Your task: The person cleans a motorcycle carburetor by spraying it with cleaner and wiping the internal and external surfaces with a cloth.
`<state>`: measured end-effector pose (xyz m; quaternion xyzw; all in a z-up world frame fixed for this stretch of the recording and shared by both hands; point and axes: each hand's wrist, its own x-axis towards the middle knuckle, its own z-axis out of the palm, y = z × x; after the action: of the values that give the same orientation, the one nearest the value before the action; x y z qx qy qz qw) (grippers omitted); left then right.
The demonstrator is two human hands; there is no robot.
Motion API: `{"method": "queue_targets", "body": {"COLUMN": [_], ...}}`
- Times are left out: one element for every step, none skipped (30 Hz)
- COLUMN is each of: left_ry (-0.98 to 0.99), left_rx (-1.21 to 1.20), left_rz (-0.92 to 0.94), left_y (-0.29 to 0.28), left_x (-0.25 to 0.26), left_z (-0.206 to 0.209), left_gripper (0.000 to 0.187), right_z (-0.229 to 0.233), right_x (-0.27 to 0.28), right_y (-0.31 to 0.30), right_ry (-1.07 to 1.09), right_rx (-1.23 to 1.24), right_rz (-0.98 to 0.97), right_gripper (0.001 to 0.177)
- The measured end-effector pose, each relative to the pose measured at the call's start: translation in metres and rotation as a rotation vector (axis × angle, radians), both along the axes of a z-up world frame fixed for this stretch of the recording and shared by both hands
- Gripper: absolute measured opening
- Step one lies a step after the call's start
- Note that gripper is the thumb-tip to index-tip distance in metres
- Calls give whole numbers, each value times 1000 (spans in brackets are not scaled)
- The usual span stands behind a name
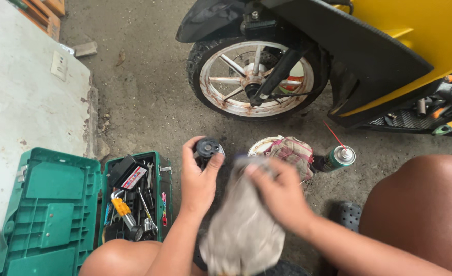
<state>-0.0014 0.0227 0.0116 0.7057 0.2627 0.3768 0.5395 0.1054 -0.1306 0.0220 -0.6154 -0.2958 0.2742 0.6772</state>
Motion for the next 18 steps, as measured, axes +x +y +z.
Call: {"method": "queue_targets", "body": {"left_ry": [101,203,305,304,302,301,264,225,187,192,197,202,262,323,383,378,373,370], "left_rx": [24,49,73,161,250,339,247,155,63,88,113,135,210,288,365,350,334,315], "left_rz": [42,84,126,132,137,139,77,13,-51,-87,-122,-157,-148,-136,-124,-114,-104,-95], "left_y": [-1,-3,-6,-9,-13,-17,-21,-25,-29,-33,-36,-39,-40,-39,-39,-39,-40,-41], "left_x": [0,1,1,4,6,8,8,8,8,9,10,10,9,7,7,8,9,8], "left_z": [1,2,3,4,4,4,4,4,4,3,3,2,1,1,2,2,2,2], "left_gripper": [55,60,66,63,60,56,49,43,38,35,33,31,28,26,24,29,34,39], "right_z": [4,9,13,18,23,27,29,30,29,26,22,17,13,9,6,3,0,-3], "right_x": [7,14,17,18,17,15,12,7,3,-1,-7,-9,-8,-7,-6,-3,-1,0], "right_y": [-2,-5,-5,-4,-6,-7,-5,-1,2,6,11,14,15,17,19,22,24,26], "right_ry": [-2,-4,-5,-105,-206,-306,-581,-856,-1129,-1041,-953,-865,-812,-760,-708,-634,-560,-482], "right_rx": [42,85,128,143,159,174,188,200,207,174,142,108,65,26,-12,-74,-136,-201], "right_rz": [-56,-113,-169,-187,-204,-224,-198,-167,-129,-88,-47,-5,-14,-21,-28,-45,-62,-75], "right_gripper": [23,22,23,22,23,24,23,23,22,25,29,33,30,27,24,22,21,20]}}
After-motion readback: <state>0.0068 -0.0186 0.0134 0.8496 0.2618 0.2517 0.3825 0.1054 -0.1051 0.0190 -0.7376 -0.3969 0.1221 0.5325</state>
